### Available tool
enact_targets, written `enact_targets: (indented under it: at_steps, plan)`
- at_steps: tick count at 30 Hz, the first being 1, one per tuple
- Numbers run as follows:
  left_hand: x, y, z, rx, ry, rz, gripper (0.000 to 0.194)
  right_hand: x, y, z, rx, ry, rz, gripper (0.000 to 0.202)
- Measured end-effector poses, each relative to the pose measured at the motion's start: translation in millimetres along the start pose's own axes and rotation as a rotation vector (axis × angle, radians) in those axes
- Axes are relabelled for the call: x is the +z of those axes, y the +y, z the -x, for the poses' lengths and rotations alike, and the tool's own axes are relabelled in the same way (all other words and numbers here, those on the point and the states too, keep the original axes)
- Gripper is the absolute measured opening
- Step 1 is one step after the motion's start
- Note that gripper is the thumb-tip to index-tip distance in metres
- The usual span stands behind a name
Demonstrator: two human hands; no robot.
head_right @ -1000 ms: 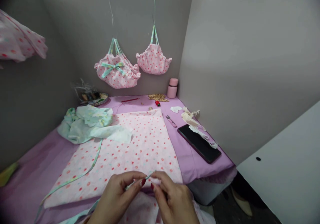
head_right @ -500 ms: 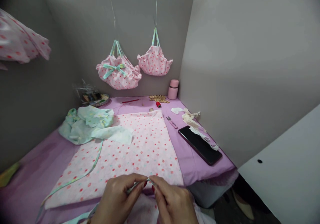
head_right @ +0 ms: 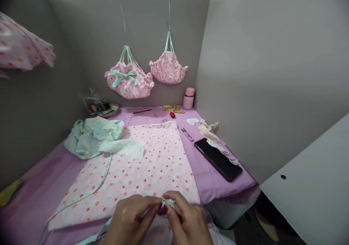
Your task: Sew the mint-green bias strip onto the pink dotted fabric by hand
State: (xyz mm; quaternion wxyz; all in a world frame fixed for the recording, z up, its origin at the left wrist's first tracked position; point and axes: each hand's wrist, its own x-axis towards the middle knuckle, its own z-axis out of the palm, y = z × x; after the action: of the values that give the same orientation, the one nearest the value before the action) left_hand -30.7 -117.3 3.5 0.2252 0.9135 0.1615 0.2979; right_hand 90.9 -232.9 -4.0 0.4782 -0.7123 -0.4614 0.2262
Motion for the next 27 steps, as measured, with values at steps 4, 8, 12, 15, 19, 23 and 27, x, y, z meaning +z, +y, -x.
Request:
enact_targets:
  at_steps: [4, 8, 12, 15, 19, 23, 27]
  plan:
    - [0.0, 4, 1, 0.010, -0.022, 0.084, 0.022, 7, 0, -5, 0.183, -0.087, -0.503, 0.052]
    - [2.4, 7, 1, -0.126, -0.045, 0.335, 0.026, 13, -2, -10, 0.243, -0.107, -0.693, 0.060]
    - [-0.5, 5, -3, -0.254, -0.028, 0.420, 0.025, 10, -1, -8, 0.248, -0.106, -0.611, 0.065]
    - [-5.4, -1, -4, -0.233, 0.035, 0.265, 0.020, 0, 2, -3, 0.237, -0.092, -0.522, 0.064]
    - [-8.6, -7, -4, -0.157, 0.113, 0.129, 0.019, -12, 6, 6, 0.238, -0.089, -0.398, 0.051]
    - [-7.8, -5, -3, -0.166, 0.123, 0.143, 0.018, -7, 7, 7, 0.328, -0.086, -0.385, 0.056]
    - [-6.4, -4, -2, -0.131, 0.133, 0.155, 0.018, 1, 6, -3, 0.349, -0.148, -0.407, 0.050]
